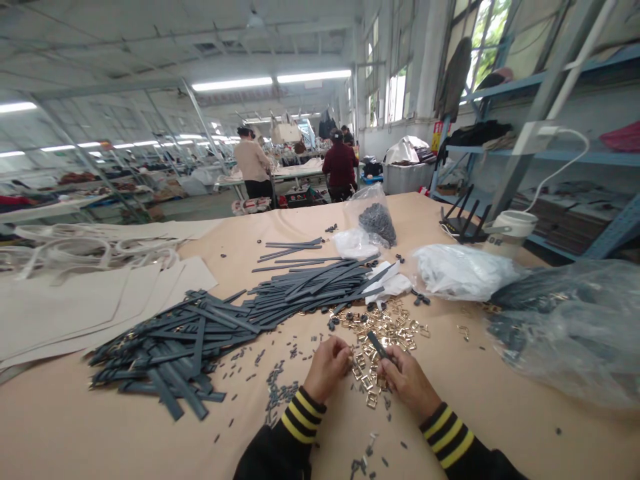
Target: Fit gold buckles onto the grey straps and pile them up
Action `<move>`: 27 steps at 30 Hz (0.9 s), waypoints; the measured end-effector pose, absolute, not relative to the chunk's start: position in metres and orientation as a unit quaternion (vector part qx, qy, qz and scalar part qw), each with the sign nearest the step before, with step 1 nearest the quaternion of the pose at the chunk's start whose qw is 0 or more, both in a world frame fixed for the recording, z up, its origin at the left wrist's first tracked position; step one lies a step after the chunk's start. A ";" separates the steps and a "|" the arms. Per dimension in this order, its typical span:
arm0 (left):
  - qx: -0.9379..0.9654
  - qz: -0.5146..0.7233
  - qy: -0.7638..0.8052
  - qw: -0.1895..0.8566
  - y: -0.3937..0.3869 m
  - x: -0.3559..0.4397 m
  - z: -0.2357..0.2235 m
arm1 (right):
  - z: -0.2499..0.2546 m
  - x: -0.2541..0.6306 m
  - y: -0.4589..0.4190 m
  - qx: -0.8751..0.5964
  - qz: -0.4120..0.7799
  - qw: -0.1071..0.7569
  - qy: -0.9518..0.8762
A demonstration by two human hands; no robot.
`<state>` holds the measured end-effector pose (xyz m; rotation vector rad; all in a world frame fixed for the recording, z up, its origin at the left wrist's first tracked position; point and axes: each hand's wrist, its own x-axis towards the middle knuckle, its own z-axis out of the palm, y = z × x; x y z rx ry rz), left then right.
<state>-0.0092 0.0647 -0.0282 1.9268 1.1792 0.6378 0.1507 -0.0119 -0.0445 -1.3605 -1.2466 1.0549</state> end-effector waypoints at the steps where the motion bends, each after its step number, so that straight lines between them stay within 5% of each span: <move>1: 0.723 0.258 0.457 0.450 0.062 -0.012 -0.027 | -0.043 0.150 -0.012 -0.562 0.428 0.480 -0.520; 4: 0.570 0.287 0.425 0.642 0.053 -0.021 -0.026 | -0.034 0.144 -0.014 -0.570 0.407 0.457 -0.549; 7: 0.501 0.291 0.400 0.710 0.044 -0.025 -0.027 | -0.028 0.134 -0.013 -0.548 0.420 0.442 -0.573; 27: 0.489 0.288 0.332 0.754 0.027 -0.028 -0.045 | -0.037 0.124 -0.014 -0.525 0.550 0.385 -0.523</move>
